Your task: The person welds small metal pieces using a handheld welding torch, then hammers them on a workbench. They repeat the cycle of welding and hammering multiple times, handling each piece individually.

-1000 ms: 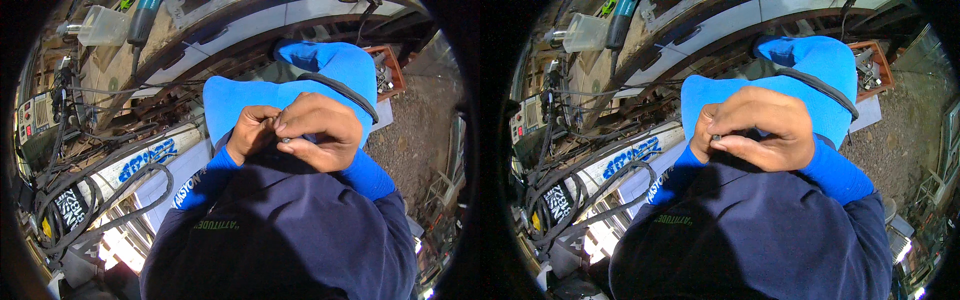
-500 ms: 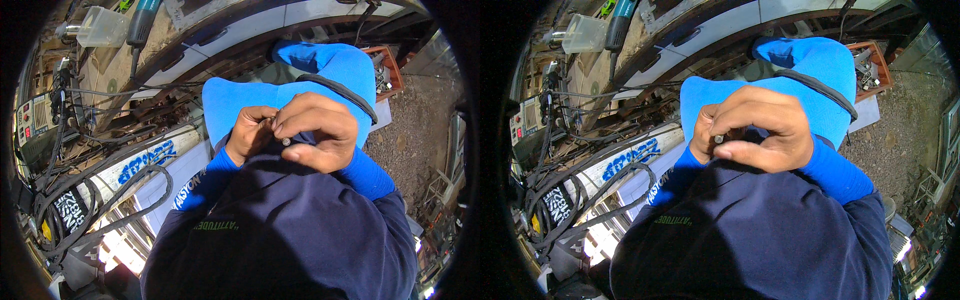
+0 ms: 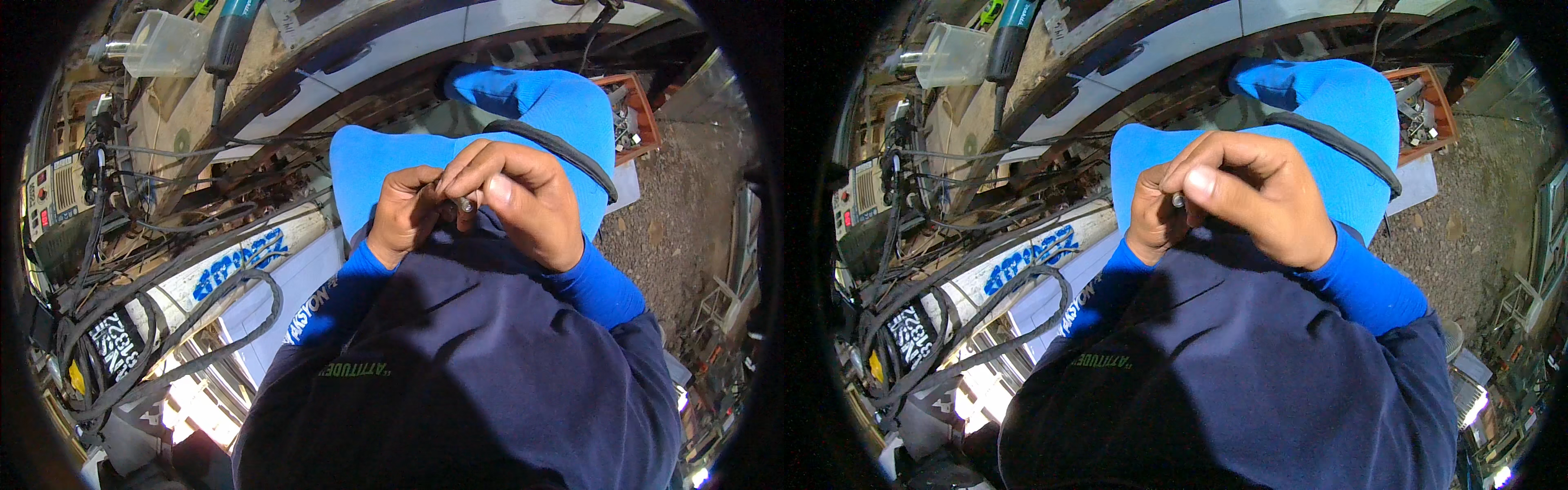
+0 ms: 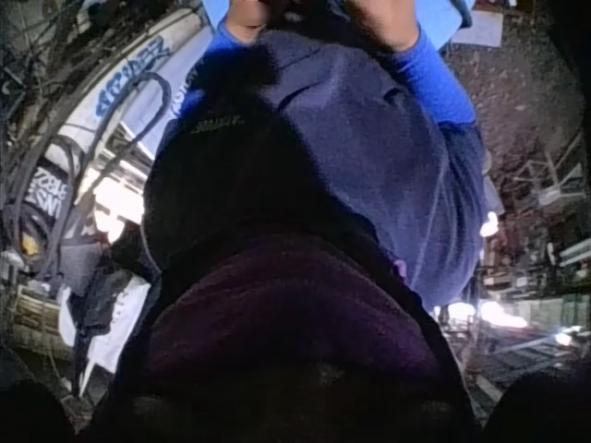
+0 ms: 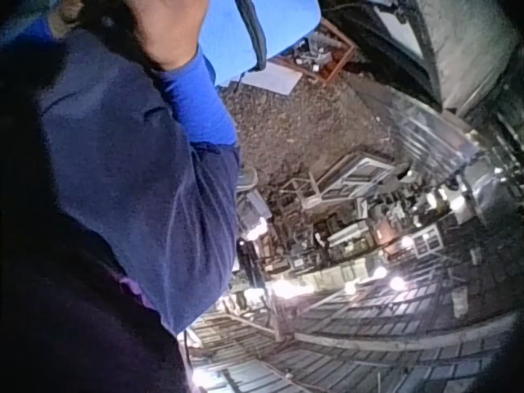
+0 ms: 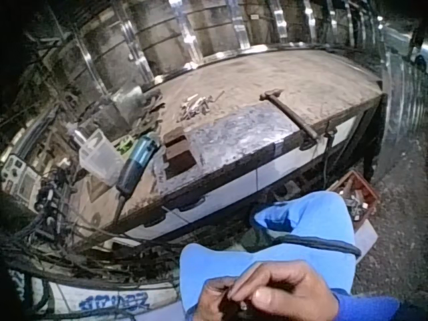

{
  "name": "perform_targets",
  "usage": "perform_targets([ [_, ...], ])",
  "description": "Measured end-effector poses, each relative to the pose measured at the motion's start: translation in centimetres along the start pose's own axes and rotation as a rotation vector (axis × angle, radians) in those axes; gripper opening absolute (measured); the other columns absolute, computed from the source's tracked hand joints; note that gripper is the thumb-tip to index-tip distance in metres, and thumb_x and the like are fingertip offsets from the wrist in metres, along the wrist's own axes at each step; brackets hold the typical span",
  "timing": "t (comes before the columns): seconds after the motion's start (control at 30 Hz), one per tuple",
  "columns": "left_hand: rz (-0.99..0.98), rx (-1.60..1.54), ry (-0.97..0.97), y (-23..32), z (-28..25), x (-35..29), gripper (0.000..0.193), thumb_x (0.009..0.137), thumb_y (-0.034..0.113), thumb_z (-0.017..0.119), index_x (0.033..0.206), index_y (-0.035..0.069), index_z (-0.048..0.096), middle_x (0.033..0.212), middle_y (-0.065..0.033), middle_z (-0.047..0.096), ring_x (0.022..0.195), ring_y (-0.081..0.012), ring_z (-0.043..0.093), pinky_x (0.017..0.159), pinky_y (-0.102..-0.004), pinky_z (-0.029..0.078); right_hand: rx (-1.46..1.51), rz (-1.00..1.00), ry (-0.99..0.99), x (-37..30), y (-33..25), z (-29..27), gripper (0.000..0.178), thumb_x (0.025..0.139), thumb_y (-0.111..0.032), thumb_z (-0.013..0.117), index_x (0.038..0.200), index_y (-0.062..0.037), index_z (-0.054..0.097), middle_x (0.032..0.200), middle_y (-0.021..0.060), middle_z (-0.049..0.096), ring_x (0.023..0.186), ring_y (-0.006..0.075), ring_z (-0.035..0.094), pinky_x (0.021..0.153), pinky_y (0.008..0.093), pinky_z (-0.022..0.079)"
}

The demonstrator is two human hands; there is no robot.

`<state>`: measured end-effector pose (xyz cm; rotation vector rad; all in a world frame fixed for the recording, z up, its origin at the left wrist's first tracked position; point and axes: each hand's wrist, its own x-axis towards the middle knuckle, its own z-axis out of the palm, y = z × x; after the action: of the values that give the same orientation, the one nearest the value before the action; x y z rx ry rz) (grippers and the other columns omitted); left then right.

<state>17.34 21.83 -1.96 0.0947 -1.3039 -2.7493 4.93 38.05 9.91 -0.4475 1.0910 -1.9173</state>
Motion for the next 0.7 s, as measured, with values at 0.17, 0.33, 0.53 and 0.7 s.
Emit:
perform_targets([
  [0.17, -0.008, -0.011, 0.072, -0.4, 0.0, -0.2, 0.038, 0.107, 0.036, 0.076, 0.117, 0.0, 0.079, 0.096, -0.0082, 0.079, 0.08, -0.0141, 0.07, 0.072, -0.028, 0.055, -0.122, -0.159, -0.026, -0.2, 0.6, -0.1, 0.016, 0.106, -0.012, 0.073, 0.101, 0.0037, 0.075, 0.104, 0.0108, 0.076, 0.092, 0.0152, 0.071, 0.084, 0.0309, 0.057],
  [0.33, 0.032, 0.141, 0.028, -1.5, -1.8, -1.3, 0.03, 0.109, 0.027, 0.072, 0.114, -0.001, 0.078, 0.092, -0.0075, 0.078, 0.08, -0.0169, 0.069, 0.073, -0.0311, 0.054, -0.15, -0.096, -0.02, -1.1, 0.4, -0.9, 0.014, 0.105, -0.01, 0.074, 0.101, 0.0039, 0.074, 0.104, 0.0115, 0.076, 0.097, 0.0167, 0.071, 0.088, 0.0328, 0.056],
  [0.53, 0.033, 0.273, 0.171, -0.8, -0.4, -0.1, 0.02, 0.104, 0.006, 0.074, 0.123, 0.004, 0.081, 0.115, -0.008, 0.075, 0.108, -0.0179, 0.068, 0.091, -0.0344, 0.058, -0.038, -0.091, 0.04, 0.1, 1.9, -2.2, 0.02, 0.107, -0.016, 0.071, 0.102, 0.0036, 0.073, 0.105, 0.0138, 0.075, 0.09, 0.018, 0.07, 0.08, 0.0337, 0.057],
  [0.7, 0.197, 0.716, 0.09, 2.0, 0.5, 2.7, 0.025, 0.1, 0.008, 0.081, 0.124, 0.003, 0.082, 0.111, -0.0103, 0.076, 0.1, -0.0202, 0.071, 0.086, -0.0335, 0.059, 0.024, -0.114, 0.125, 0.9, 2.3, -3.6, 0.023, 0.108, -0.019, 0.066, 0.105, 0.0038, 0.072, 0.107, 0.0166, 0.072, 0.085, 0.0181, 0.069, 0.076, 0.0341, 0.059],
])
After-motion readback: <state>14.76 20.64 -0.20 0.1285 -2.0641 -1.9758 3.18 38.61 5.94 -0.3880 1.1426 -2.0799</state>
